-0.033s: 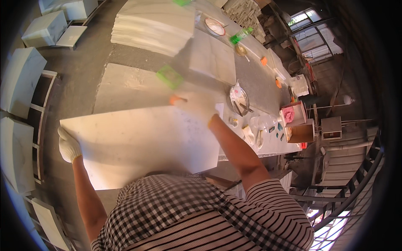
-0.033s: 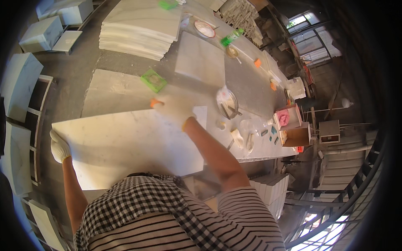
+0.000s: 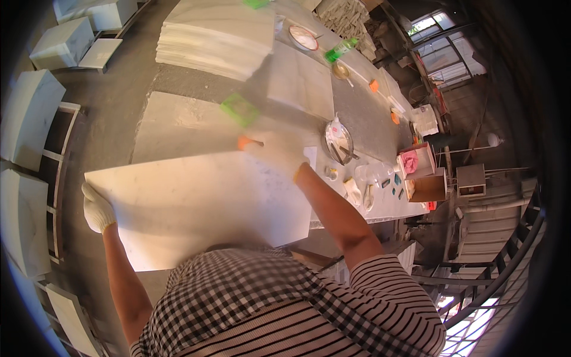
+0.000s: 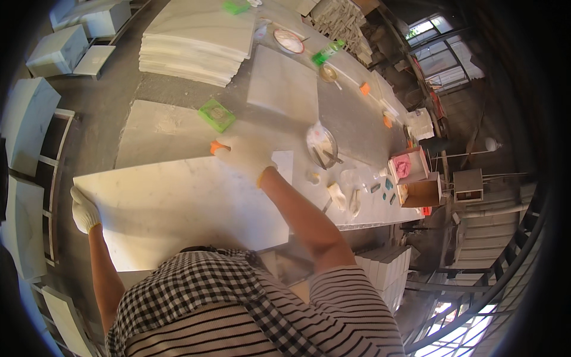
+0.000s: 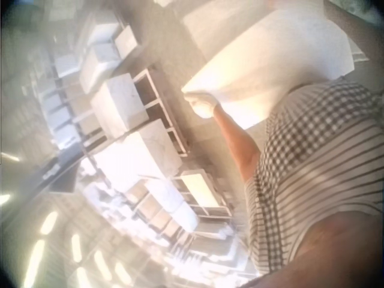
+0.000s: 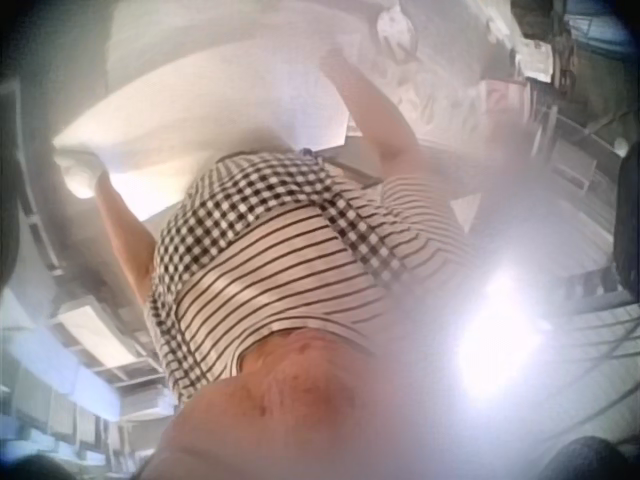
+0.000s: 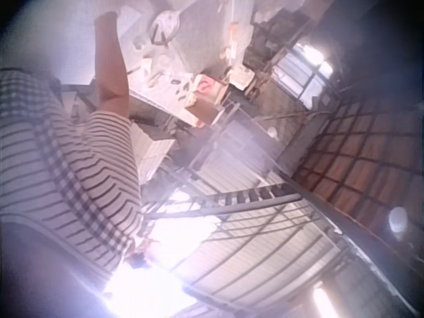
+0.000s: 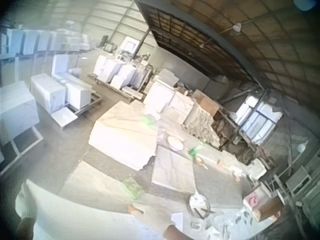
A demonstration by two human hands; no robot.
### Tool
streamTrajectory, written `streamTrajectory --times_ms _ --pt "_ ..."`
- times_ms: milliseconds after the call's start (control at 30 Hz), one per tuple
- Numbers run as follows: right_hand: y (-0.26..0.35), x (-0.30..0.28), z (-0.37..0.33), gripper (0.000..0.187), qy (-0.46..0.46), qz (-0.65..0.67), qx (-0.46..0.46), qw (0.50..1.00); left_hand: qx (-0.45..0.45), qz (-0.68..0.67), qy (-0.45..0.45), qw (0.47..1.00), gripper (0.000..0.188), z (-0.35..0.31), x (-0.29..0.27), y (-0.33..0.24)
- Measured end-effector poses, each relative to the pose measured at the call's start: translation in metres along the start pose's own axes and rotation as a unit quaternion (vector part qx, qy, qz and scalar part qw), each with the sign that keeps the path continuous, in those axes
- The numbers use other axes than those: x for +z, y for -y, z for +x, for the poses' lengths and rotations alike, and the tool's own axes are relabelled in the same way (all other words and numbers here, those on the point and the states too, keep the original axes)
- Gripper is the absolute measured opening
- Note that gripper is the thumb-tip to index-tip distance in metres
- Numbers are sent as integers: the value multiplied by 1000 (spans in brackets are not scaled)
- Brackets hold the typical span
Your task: The person wipes a large white rectangular slab with a cloth and then uses a small orange sponge to scrub its surface. The person then lifts the slab and places it onto a nearby rack.
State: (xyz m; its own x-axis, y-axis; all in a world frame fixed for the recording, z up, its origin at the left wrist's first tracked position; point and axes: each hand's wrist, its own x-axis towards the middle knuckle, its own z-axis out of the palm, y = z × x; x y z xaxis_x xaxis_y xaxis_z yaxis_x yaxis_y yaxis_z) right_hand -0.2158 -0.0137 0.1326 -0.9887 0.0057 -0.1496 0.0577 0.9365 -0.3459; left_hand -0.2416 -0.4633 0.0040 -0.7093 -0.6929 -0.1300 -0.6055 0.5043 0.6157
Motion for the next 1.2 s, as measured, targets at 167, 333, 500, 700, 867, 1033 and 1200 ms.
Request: streamTrajectory --times_ms 167,333,500,700,867,1033,1200 --pt "-48 -70 -5 47 49 -55 125 989 -14 4 14 1000 83 3 -1 0" --pt "-49 -54 9 46 99 -48 57 992 -8 10 11 1000 83 3 1 4" --pt "-35 -27 6 45 52 -22 -50 997 -7 4 7 1000 82 6 3 5" --pt "-61 -78 5 46 147 -146 120 971 -21 14 12 1000 83 5 3 6" --pt "-32 -33 0 42 4 29 9 1000 -11 16 5 1000 84 5 1 3" --pt "-60 -79 2 43 127 -106 138 977 -24 12 17 999 84 5 2 3" --pt "-51 -39 15 37 89 -98 18 991 -19 -3 7 1000 84 3 3 4"
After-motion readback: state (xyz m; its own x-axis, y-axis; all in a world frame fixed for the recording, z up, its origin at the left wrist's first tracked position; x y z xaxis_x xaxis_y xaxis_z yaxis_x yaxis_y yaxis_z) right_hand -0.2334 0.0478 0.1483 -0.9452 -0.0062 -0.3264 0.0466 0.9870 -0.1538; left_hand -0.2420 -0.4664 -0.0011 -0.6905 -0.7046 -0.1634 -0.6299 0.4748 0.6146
